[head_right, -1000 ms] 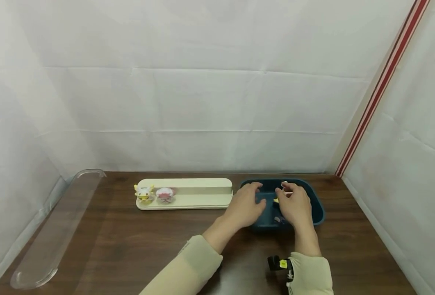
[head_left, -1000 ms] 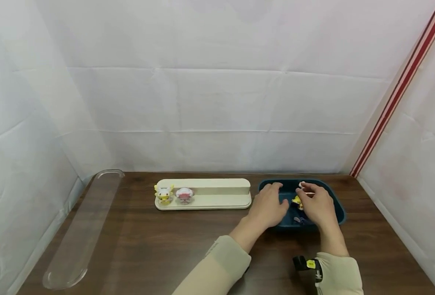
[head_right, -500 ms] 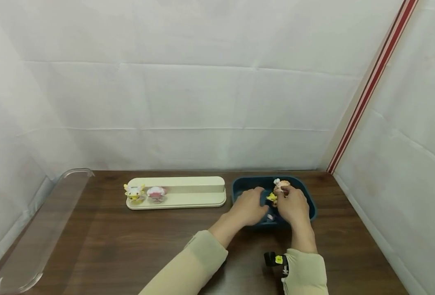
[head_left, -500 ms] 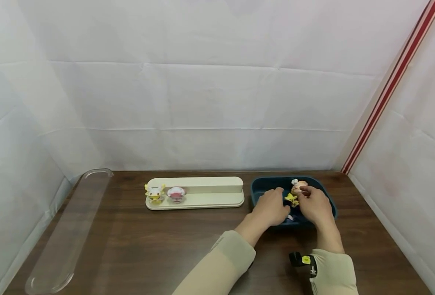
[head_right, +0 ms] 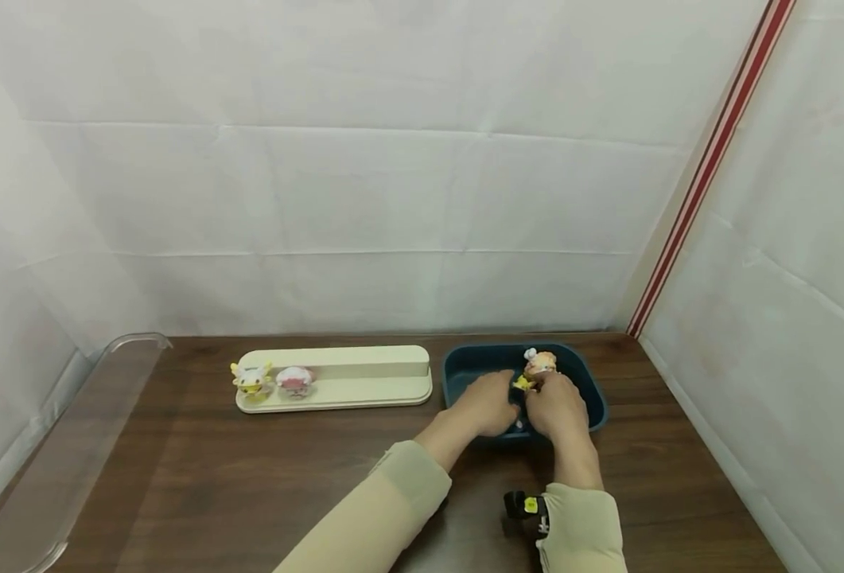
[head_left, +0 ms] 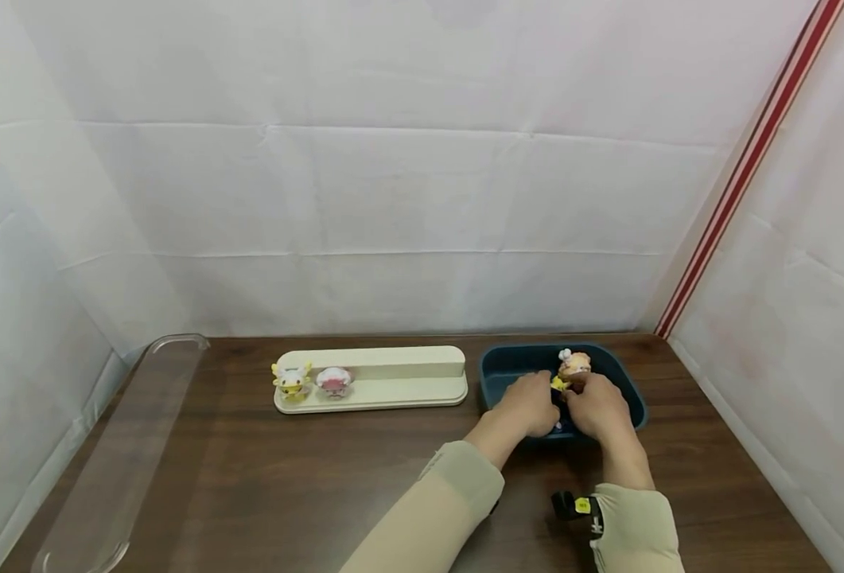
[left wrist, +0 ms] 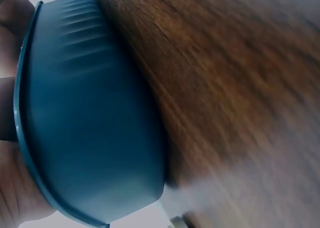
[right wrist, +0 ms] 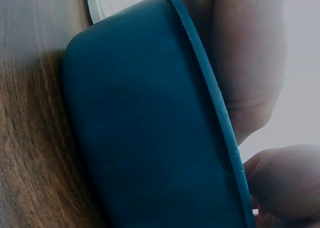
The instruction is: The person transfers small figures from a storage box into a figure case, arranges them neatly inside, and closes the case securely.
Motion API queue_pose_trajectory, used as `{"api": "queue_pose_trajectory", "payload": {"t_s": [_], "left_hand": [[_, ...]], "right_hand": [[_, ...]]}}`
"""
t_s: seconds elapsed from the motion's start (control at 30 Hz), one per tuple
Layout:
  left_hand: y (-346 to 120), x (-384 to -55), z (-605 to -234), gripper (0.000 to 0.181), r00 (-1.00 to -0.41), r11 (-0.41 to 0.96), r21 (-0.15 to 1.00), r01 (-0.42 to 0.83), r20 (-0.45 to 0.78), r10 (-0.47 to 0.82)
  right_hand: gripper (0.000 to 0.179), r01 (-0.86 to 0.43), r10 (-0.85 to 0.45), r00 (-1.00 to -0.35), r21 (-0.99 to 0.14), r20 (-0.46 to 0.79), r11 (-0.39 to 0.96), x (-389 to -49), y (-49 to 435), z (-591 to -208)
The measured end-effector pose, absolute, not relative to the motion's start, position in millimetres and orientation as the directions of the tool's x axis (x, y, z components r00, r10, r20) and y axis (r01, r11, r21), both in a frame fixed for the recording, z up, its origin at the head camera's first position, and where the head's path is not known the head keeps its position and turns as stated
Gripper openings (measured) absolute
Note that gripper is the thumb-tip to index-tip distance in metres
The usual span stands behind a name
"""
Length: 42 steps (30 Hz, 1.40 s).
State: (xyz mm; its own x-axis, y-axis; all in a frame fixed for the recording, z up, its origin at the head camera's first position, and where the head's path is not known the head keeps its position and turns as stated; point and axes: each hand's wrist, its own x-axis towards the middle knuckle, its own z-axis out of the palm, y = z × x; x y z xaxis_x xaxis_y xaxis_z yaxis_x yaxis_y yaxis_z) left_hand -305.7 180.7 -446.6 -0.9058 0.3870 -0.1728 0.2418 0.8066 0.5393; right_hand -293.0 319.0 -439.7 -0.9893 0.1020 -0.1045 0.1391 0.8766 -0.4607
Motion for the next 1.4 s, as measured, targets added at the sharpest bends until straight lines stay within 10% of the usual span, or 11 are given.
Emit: {"api": "queue_pose_trajectory", "payload": {"t_s": [0.57,1.4], "left_hand": [[178.8,-306.6,-446.2,0.017,-0.894,0.768,0.610,0.197,-0.210,0.396],[163.4,-301.8,-428.4,0.040,-0.967,0.654,0.735,0.178,0.008,0.254]], "right_hand": [[0.039,0.157,0.120,-0.987,-0.443,-0.111,0.883,-292.3,315.1,-438.0],[0.030,0.031,0.156,-0.977,-0.624,0.147,0.781,-282.8,309.2,-421.1]]}}
